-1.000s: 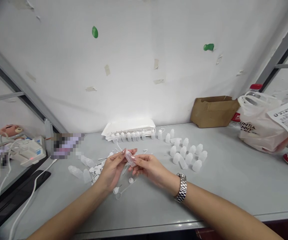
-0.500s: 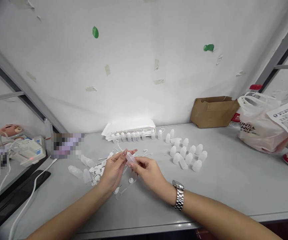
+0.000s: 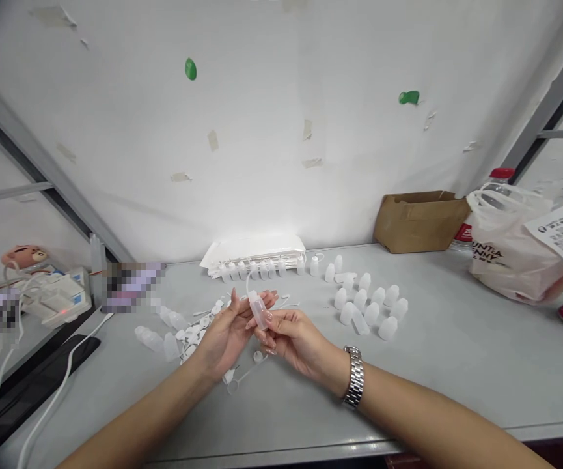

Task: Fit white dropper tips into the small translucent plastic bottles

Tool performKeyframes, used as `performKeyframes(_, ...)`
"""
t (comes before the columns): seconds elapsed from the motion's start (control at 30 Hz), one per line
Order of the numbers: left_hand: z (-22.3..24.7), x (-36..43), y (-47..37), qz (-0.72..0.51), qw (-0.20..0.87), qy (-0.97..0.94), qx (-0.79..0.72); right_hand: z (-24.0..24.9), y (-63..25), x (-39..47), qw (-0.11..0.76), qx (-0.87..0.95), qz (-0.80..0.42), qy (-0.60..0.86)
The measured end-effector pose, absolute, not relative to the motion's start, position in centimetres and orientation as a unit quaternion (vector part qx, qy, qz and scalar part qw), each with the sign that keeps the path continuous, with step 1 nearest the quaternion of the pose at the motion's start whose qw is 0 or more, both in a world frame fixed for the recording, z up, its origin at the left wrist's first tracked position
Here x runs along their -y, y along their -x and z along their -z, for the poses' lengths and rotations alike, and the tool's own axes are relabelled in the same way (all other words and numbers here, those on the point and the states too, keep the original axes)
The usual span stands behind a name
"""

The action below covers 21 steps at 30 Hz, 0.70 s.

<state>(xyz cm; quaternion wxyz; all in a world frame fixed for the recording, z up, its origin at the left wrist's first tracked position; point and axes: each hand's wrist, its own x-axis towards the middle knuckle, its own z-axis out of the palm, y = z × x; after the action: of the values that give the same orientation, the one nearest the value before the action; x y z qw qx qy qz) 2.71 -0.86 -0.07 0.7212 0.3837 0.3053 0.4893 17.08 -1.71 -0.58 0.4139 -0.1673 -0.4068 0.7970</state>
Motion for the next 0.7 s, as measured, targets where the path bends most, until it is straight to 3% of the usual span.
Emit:
performKeyframes(0.2,0.2,0.8,-2.7,-0.503,0.682,-0.408,-0.34,1.4,-17.1,1.7,0.392,0.426,-0.793,0.188)
performKeyframes(0.37,-0.9,-0.2,-1.2,-0.493,0.595,-0.479,-0.416,1.3,-17.3,1.4,0.442,0.423,-0.745,0.268)
performKeyframes(0.53,-2.2,-2.2,3.9,-0.349,0.303,-0.627,-0.627,0.9,-18.0,0.9,0.485,0.38,-0.723,0.314)
performKeyframes(0.7,-1.1,-2.9,5.8,-0.218,0.184,-0.693,-0.662,1.0,-18.1,1.0,0.482,0.379,-0.721,0.324)
